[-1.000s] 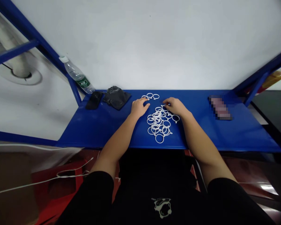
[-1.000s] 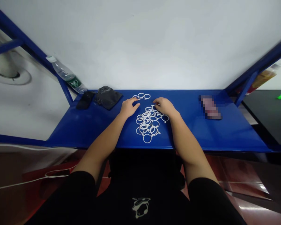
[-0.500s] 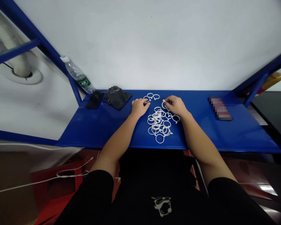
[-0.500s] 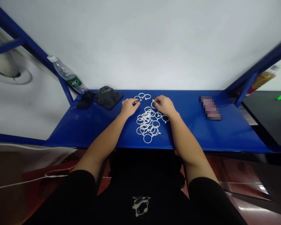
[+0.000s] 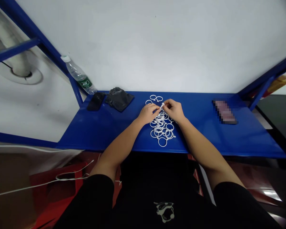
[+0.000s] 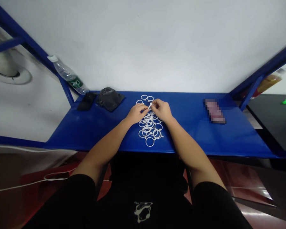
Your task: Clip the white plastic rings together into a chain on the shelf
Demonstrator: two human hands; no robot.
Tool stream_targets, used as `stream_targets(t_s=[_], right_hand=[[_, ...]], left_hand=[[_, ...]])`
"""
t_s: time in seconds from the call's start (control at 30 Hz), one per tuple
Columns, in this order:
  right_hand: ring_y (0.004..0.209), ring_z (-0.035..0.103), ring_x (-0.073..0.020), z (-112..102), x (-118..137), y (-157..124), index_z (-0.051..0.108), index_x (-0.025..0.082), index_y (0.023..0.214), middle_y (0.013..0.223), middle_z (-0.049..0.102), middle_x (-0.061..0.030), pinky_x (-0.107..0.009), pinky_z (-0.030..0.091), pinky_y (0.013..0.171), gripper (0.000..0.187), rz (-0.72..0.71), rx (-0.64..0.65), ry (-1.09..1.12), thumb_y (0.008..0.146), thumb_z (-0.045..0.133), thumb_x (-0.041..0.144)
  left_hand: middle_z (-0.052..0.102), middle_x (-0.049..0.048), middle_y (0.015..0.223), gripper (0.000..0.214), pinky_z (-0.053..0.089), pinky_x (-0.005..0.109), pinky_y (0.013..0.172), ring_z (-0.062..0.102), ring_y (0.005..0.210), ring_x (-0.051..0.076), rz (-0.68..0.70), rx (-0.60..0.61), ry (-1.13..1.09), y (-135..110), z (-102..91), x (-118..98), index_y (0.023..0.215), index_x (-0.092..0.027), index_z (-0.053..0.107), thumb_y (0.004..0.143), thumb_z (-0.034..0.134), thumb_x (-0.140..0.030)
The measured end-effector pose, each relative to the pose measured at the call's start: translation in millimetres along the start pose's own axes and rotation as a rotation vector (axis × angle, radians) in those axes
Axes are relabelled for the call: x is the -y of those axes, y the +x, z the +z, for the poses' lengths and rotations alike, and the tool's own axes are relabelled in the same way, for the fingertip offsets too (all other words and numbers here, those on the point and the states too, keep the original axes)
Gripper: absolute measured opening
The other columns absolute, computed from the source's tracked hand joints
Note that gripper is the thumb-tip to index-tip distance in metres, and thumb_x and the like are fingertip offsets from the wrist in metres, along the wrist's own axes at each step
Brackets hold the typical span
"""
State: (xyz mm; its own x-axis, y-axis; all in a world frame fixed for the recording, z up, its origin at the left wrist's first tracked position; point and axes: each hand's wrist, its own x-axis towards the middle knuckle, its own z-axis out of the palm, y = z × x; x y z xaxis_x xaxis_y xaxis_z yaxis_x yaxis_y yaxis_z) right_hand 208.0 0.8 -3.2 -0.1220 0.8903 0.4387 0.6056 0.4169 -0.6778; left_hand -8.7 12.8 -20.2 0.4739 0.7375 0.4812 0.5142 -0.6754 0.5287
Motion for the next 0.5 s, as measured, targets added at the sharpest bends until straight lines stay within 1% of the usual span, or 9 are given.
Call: stream_targets(t_s=[0.1, 0.23, 0.3, 0.37, 0.43, 0.5], right_hand=[[0.066, 0.062, -0.0189, -1.6, 0.6, -1.2, 0.069, 0.025, 0.094, 0.077, 0.074, -0.0018, -0.032, 0.05, 0.067, 0.02, 0.03, 0.023, 0.039, 0.093, 0.069, 0.045], [0.063, 0.057, -0.0179, -4.7, 3.8, -2.1, 0.063, 0.026, 0.092, 0.071, 0.068, 0.0009, -0.031, 0.047, 0.064, 0.025, 0.006, 0.114, 0.086, 0.094, 0.068, 0.051], [0.065, 0.059, -0.0188, -6.1, 6.6, -2.6, 0.062, 0.026, 0.091, 0.071, 0.066, 0.0008, -0.032, 0.047, 0.066, 0.027, -0.02, 0.175, 0.075, 0.098, 0.062, 0.052], [0.069, 0.063, -0.0204, -7.5, 8.7, -2.8, 0.062, 0.026, 0.09, 0.073, 0.068, -0.0007, -0.032, 0.048, 0.07, 0.031, -0.048, 0.221, 0.048, 0.103, 0.055, 0.053], [0.072, 0.065, -0.0216, -9.0, 9.3, -2.7, 0.063, 0.026, 0.09, 0.076, 0.071, -0.0024, -0.033, 0.049, 0.073, 0.033, -0.078, 0.241, 0.024, 0.106, 0.05, 0.052], [0.072, 0.066, -0.0222, -10.2, 8.5, -2.4, 0.065, 0.025, 0.095, 0.079, 0.072, -0.0031, -0.034, 0.049, 0.074, 0.032, -0.097, 0.229, 0.007, 0.106, 0.05, 0.05]], left_hand=[[0.08, 0.0069, 0.107, 0.015, 0.059, 0.039, 0.1, 0.074, 0.104, 0.023, -0.017, -0.037, -0.004, 0.1, -1.4, -1.3, 0.106, -0.022, 0.076, 0.11, 0.061, -0.019], [0.081, 0.0089, 0.114, 0.018, 0.06, 0.039, 0.103, 0.075, 0.111, 0.023, -0.063, -0.093, -0.024, 0.3, -4.0, -1.1, 0.113, -0.022, 0.074, 0.112, 0.055, -0.019], [0.082, 0.0087, 0.115, 0.019, 0.06, 0.039, 0.104, 0.077, 0.112, 0.023, -0.082, -0.089, -0.029, -0.1, -4.5, -1.3, 0.116, -0.022, 0.074, 0.113, 0.055, -0.02], [0.082, 0.0082, 0.115, 0.019, 0.06, 0.039, 0.104, 0.077, 0.113, 0.023, -0.087, -0.082, -0.031, -0.5, -4.4, -1.9, 0.116, -0.023, 0.075, 0.113, 0.056, -0.021], [0.083, 0.0078, 0.113, 0.019, 0.061, 0.038, 0.103, 0.077, 0.111, 0.023, -0.079, -0.086, -0.032, -0.8, -4.0, -2.6, 0.114, -0.023, 0.075, 0.112, 0.057, -0.021], [0.083, 0.0072, 0.11, 0.018, 0.06, 0.037, 0.1, 0.077, 0.107, 0.022, -0.064, -0.091, -0.031, -1.0, -3.7, -3.2, 0.112, -0.023, 0.075, 0.112, 0.057, -0.021]])
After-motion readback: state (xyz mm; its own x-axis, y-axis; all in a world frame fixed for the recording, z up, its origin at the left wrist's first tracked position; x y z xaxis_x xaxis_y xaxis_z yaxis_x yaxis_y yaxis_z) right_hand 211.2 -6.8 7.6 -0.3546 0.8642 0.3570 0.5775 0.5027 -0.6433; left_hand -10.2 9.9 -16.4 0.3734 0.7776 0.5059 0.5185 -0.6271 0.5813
